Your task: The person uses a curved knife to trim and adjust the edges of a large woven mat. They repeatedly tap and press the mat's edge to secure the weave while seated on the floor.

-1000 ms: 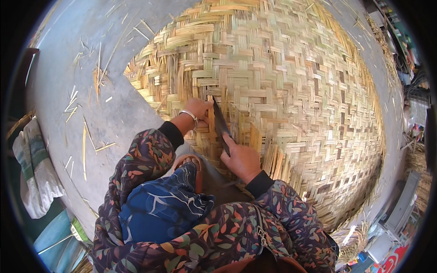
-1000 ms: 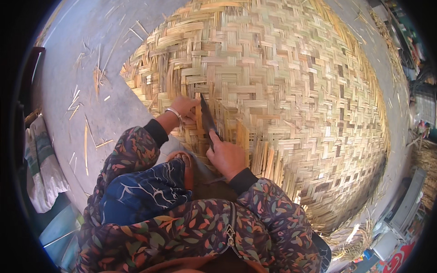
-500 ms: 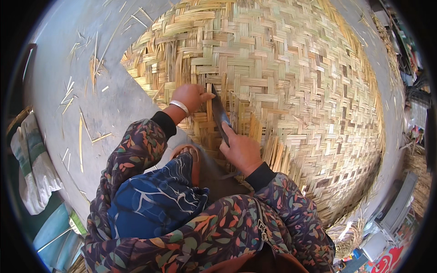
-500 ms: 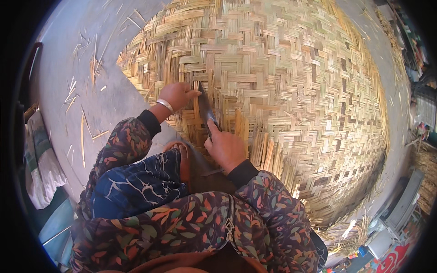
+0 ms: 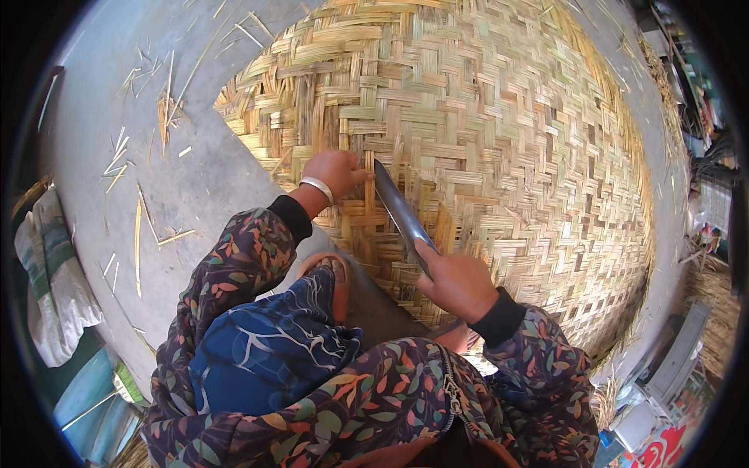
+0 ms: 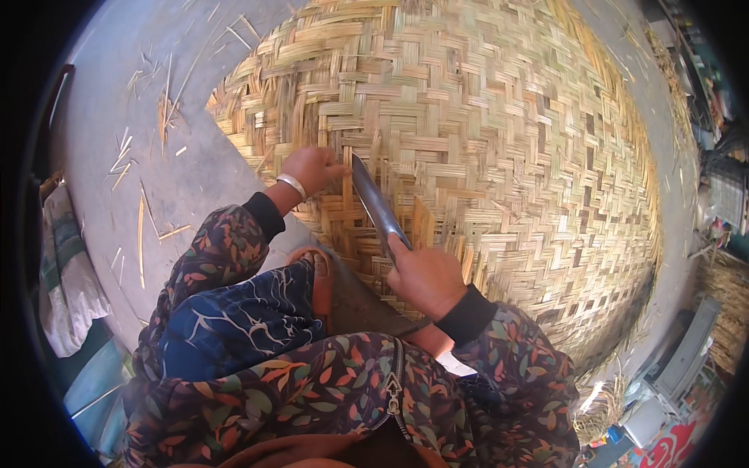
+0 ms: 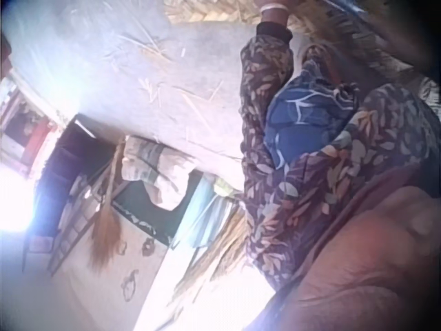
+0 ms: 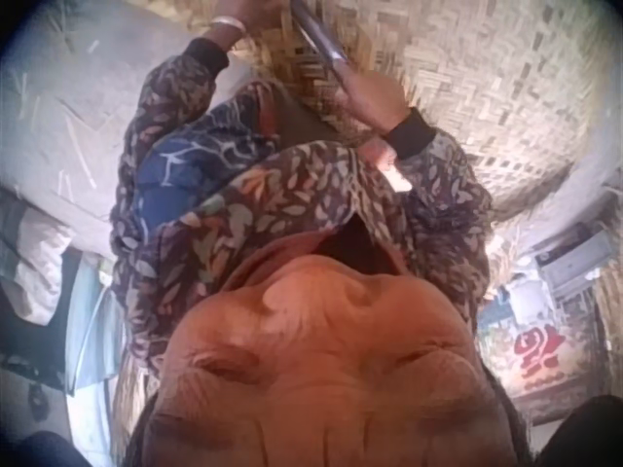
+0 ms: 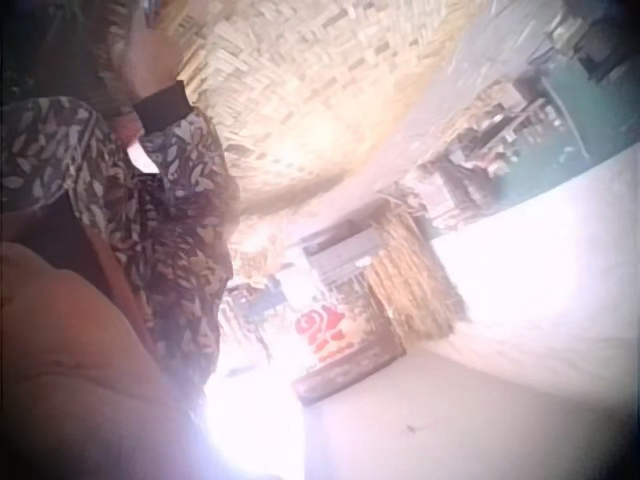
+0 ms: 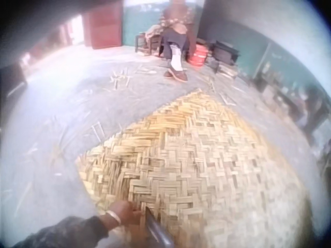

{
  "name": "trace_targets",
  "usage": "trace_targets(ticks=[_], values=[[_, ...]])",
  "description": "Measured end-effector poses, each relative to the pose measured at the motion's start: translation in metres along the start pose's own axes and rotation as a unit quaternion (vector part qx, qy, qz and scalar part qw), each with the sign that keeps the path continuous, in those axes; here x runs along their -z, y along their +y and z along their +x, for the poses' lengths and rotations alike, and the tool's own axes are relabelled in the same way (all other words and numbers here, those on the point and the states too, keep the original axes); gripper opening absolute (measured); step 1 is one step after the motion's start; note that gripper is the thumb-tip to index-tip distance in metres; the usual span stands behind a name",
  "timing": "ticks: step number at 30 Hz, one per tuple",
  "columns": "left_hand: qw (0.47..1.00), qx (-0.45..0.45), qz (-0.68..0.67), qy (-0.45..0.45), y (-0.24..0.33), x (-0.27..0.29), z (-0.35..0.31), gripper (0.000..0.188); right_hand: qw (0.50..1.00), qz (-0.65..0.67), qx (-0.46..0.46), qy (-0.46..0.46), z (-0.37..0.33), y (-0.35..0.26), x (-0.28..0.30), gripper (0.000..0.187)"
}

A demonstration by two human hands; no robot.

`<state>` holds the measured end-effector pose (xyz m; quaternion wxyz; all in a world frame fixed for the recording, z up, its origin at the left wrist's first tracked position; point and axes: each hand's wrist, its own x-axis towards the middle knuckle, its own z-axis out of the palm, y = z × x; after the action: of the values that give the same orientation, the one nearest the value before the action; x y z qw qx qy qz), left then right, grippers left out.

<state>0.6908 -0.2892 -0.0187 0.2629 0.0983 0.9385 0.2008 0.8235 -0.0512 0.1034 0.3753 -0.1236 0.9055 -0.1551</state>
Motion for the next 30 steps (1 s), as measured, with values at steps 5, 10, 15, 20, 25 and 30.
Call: trace_targets(ticks=[5,10,15,20,25,30], values=[[1.000,-0.007,0.019,0.019,-0.007,-0.005,-0.003,0.040,0.999,0.002,-0.007,-0.040,-0.034,0.008,0.020,0.055],[0.997,-0.024,-0.064,0.024,-0.010,-0.006,-0.003,0.035,0.998,0.055,-0.015,-0.019,-0.056,0.029,0.036,0.061],[0.889,-0.012,-0.458,0.006,0.017,-0.022,-0.015,0.032,0.900,0.429,-0.015,-0.071,-0.053,0.039,0.036,0.060],[0.843,0.071,-0.510,-0.155,0.021,-0.025,-0.012,0.025,0.846,0.525,0.016,-0.093,-0.044,0.027,0.026,0.060],[0.922,0.031,-0.386,-0.005,0.024,-0.037,-0.024,0.014,0.839,0.538,0.015,-0.083,-0.032,0.035,-0.009,0.059],[0.903,0.108,-0.415,0.020,0.031,-0.040,-0.032,0.019,0.887,0.454,-0.040,-0.072,-0.015,0.038,-0.026,0.058]])
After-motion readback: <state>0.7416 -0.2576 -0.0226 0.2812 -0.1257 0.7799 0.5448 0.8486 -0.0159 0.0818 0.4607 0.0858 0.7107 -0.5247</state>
